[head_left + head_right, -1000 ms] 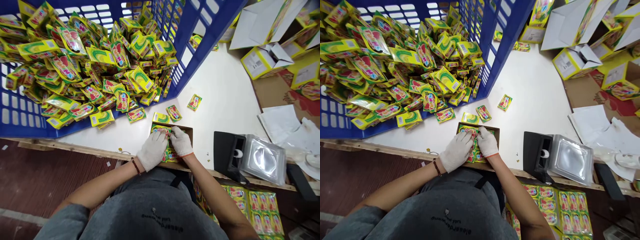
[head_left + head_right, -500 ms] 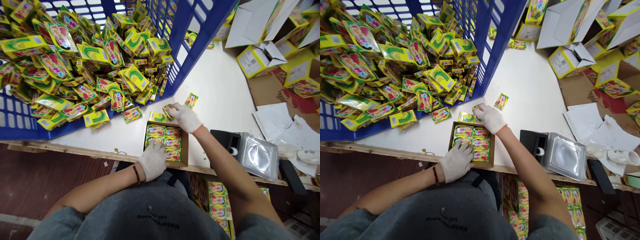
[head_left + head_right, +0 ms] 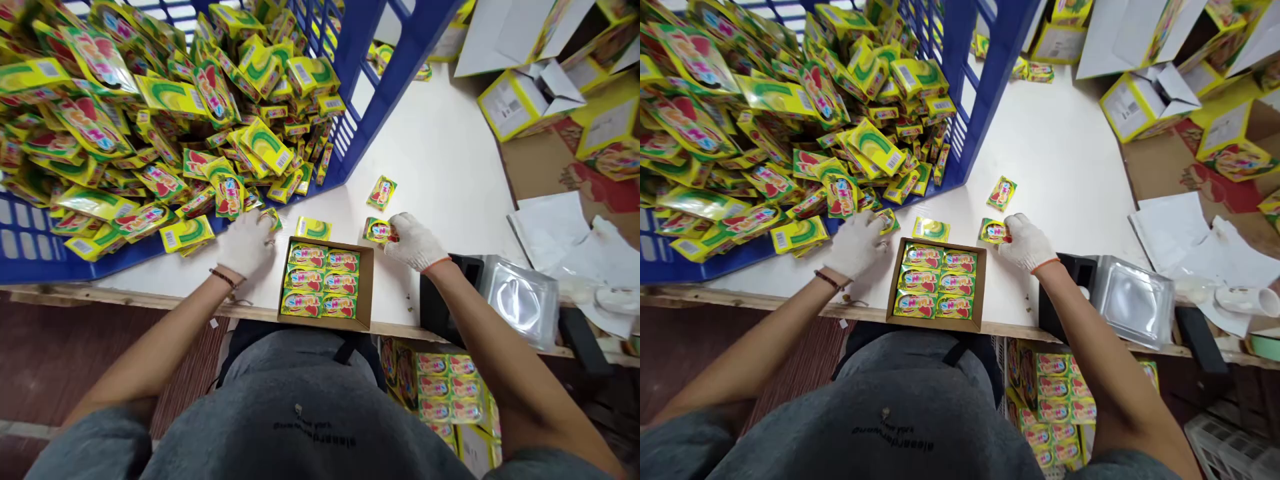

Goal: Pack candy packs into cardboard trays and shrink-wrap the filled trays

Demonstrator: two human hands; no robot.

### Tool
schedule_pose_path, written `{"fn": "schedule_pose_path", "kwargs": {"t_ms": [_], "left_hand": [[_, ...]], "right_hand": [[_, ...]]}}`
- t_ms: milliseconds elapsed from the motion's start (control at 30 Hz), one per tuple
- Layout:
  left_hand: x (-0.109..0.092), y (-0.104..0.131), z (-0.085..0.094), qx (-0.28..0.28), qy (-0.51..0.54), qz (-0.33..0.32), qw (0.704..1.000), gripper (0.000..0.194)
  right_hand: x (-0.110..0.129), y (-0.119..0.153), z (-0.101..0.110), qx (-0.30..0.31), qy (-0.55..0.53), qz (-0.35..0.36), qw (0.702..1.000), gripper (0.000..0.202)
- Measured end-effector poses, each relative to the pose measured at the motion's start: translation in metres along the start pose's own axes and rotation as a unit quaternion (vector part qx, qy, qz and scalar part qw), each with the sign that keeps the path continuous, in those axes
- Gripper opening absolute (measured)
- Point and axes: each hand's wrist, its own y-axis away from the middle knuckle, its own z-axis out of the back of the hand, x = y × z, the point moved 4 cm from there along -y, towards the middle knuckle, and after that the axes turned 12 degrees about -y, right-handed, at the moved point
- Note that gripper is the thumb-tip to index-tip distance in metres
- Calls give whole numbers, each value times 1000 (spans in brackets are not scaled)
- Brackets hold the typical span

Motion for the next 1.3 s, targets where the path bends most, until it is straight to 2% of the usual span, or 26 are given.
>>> {"fn": "schedule_pose_path", "kwargs": {"t_ms": [100, 167, 233, 300, 400, 467, 500, 600, 733, 833, 900, 1000, 1067, 1133, 1167, 1233, 1300], "left_hand": [[8, -11, -12, -9, -11, 22, 1000, 27], [5, -9, -11, -20, 1, 22, 1000, 33], [3, -4, -5, -30, 14, 45, 998, 40], [3, 1, 2, -43, 47, 73, 995, 43], [3, 12, 12, -92, 160, 115, 976, 47], [-4, 20, 16, -113, 290, 100, 945, 56], [-11, 24, 17, -106, 364, 79, 922, 59], [-41, 32, 17, -28, 537, 25, 843, 65], [-77, 36, 11, 65, 649, 27, 757, 52], [-86, 37, 2, 80, 720, 60, 686, 51], [-87, 38, -2, 79, 740, 84, 663, 55], [-87, 40, 0, 83, 742, 118, 655, 58], [-90, 41, 3, 95, 748, 132, 644, 59], [-96, 43, 4, 110, 752, 141, 634, 57], [-99, 43, 2, 118, 747, 144, 638, 55], [-104, 45, -3, 128, 711, 139, 677, 49], [-105, 46, -9, 126, 644, 115, 746, 44]], "right_hand": [[40, 45, 15, -28, -70, 100, 992, 44], [74, 67, 12, 27, -30, 134, 990, 34], [102, 81, -1, 97, 45, 127, 986, 28], [124, 85, -15, 143, 95, 110, 979, 31], [141, 82, -32, 187, 119, 87, 971, 34], [143, 79, -42, 210, 126, 62, 968, 34], [143, 77, -46, 222, 125, 50, 966, 34], [142, 70, -59, 258, 100, 26, 961, 36], [140, 59, -71, 297, 68, 17, 952, 31], [134, 55, -65, 302, 46, 28, 952, 28], [125, 55, -51, 275, 17, 30, 961, 26], [110, 53, -23, 129, -141, 32, 981, 30], [102, 52, -6, 24, -261, 59, 963, 30], [99, 51, 5, -31, -318, 96, 943, 29], [99, 51, 9, -46, -329, 111, 937, 29], [102, 49, 14, -40, -331, 130, 934, 31], [107, 46, 15, 14, -293, 140, 946, 31]]}}
